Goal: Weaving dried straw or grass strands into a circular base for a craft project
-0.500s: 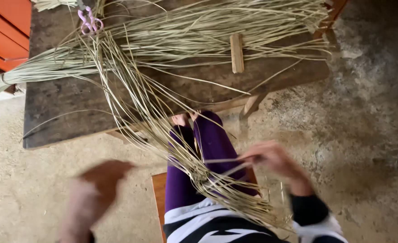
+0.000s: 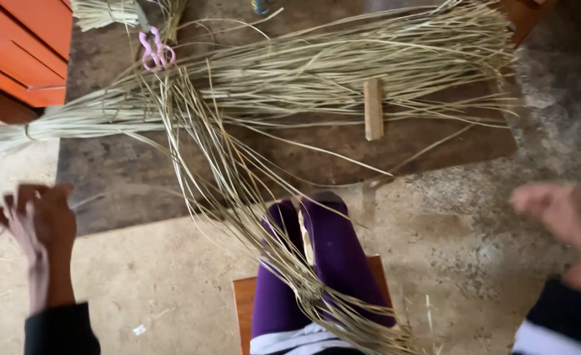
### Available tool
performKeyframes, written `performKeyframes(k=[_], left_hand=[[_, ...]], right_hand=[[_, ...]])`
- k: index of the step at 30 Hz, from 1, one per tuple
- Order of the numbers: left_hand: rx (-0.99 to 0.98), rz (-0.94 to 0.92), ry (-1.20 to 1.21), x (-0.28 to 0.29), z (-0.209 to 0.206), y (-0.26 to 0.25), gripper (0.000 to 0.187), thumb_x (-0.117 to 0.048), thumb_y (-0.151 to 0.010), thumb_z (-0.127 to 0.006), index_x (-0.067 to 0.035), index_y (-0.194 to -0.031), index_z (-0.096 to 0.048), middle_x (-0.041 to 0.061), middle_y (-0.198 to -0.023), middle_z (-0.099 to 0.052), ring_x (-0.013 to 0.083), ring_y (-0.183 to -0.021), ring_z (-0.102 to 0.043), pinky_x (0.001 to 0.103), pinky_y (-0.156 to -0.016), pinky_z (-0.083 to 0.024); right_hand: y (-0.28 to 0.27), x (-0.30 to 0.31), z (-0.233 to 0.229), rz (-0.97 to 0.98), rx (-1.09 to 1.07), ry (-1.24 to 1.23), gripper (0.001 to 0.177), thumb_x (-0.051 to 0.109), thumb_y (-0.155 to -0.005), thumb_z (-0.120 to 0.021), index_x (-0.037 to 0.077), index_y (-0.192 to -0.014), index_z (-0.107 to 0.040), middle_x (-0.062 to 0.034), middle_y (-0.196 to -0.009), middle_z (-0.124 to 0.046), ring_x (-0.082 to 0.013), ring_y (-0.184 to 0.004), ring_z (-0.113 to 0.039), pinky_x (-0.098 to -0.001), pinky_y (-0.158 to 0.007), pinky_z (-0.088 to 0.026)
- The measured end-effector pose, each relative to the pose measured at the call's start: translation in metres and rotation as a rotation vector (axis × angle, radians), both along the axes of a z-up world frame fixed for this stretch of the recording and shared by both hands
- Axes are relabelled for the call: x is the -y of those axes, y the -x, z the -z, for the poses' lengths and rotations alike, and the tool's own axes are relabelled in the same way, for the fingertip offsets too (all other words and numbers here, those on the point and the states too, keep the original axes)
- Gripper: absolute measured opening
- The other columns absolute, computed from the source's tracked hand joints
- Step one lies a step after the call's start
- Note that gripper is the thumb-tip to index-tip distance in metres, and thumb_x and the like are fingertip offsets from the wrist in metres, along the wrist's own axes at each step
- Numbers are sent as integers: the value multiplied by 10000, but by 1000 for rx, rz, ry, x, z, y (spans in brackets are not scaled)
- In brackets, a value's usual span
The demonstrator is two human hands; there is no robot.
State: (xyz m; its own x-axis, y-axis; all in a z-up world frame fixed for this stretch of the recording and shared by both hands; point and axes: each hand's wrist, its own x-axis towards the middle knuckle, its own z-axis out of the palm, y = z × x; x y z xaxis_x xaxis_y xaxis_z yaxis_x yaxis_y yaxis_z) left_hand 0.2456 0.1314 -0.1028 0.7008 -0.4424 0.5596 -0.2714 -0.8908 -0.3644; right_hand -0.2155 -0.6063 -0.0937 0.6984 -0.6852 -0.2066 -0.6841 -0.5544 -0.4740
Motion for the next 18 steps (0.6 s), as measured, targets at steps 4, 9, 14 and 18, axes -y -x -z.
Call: performKeyframes(k=[4, 9, 14, 18], left_hand=[[42, 7, 420, 41, -21, -104, 174, -185, -927, -756, -77, -915, -620, 136, -923, -538, 376, -907, -513, 499, -800, -323], [84, -253, 456, 80, -3, -198, 327, -164, -892, -567, -192, -695, -307, 46, -566, -214, 128, -504, -286, 371, -470, -192], [502, -317, 188, 106, 38, -202, 98, -307, -681, -685, -221, -710, -646, -6, -827, -528, 229, -688, -476, 380, -539, -317], [413, -139, 270, 105, 51, -181, 120, -217, -779, -657, -215, -881, -721, -25, -832, -569, 176, -752, -514, 340, -603, -310]], right_hand=[[-113, 94, 2, -239, 481, 495, 83, 25, -1070, -644, -3, -1017, -701, -157, -1034, -671, -235, -930, -611, -358, -774, -446], [-294, 185, 1, -356, 917, 1007, 105, 8, -947, -739, 85, -884, -772, -47, -935, -736, -156, -892, -668, -247, -907, -443], [-357, 106, 31, -171, 787, 395, 65, 99, -952, -644, 103, -891, -666, -41, -922, -610, -187, -767, -561, -280, -696, -477], [-328, 31, 23, -533, 532, 616, 91, -89, -873, -697, 1, -874, -709, -154, -918, -694, -273, -850, -637, -393, -735, -504]])
